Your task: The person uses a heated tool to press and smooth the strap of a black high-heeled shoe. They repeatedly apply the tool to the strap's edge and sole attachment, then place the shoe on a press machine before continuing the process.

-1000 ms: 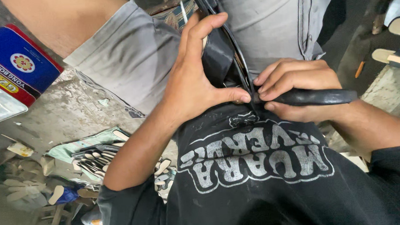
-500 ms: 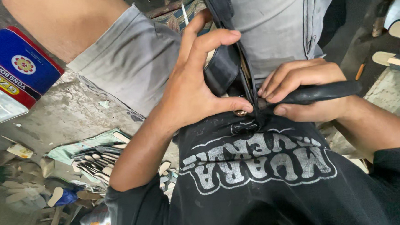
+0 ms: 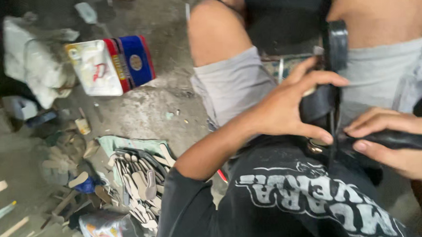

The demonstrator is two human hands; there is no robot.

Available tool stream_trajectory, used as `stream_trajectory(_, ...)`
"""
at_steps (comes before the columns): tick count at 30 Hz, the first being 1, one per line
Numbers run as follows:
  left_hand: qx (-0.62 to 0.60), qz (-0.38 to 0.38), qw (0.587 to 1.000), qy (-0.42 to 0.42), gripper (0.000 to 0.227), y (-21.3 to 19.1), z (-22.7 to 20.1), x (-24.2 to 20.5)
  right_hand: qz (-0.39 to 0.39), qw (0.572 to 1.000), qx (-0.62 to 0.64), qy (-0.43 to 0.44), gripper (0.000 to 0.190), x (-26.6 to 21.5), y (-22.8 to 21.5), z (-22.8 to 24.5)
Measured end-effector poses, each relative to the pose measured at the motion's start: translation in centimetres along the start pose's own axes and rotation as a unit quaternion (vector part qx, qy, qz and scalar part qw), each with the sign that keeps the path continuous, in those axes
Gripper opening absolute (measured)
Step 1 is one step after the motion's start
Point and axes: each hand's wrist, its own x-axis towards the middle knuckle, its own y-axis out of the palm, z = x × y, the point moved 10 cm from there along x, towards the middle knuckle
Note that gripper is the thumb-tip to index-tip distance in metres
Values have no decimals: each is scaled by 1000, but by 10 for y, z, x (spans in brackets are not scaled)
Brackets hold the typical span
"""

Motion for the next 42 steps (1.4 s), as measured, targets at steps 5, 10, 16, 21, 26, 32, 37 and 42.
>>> stream_trajectory(5, -2, -12, 1000, -1, 97, 2, 4, -4, 1, 997, -42, -64, 19, 14, 3, 5)
stream_trajectory(10, -9, -17, 1000, 7, 89, -3, 5, -4, -8, 998, -64, 0, 17, 22, -2, -10)
stream_trajectory(16, 55, -32, 998, 22, 124, -4, 0, -6, -15, 997, -2, -81, 16, 8, -7, 14)
stream_trajectory(21, -124, -3, 992, 17, 96, -36, 18, -7, -1, 992, 81, -93, 16, 16, -5, 26)
stream_trajectory(26, -54, 8, 998, 20, 116, -37, 14, 17, -1, 990, 112, -88, 17, 23, -2, 32)
stream_trajectory(32, 23, -21, 986, 163, 133, -20, -1, 25, 1, 994, 83, -72, 16, 24, 0, 30)
stream_trajectory(37, -3, -8, 993, 119, 127, -18, 10, 30, 9, 989, 78, -129, 17, 26, -1, 44)
stream_trajectory(42, -24, -8, 990, 141, 128, -21, -4, 35, -1, 986, 92, -138, 16, 30, -4, 48)
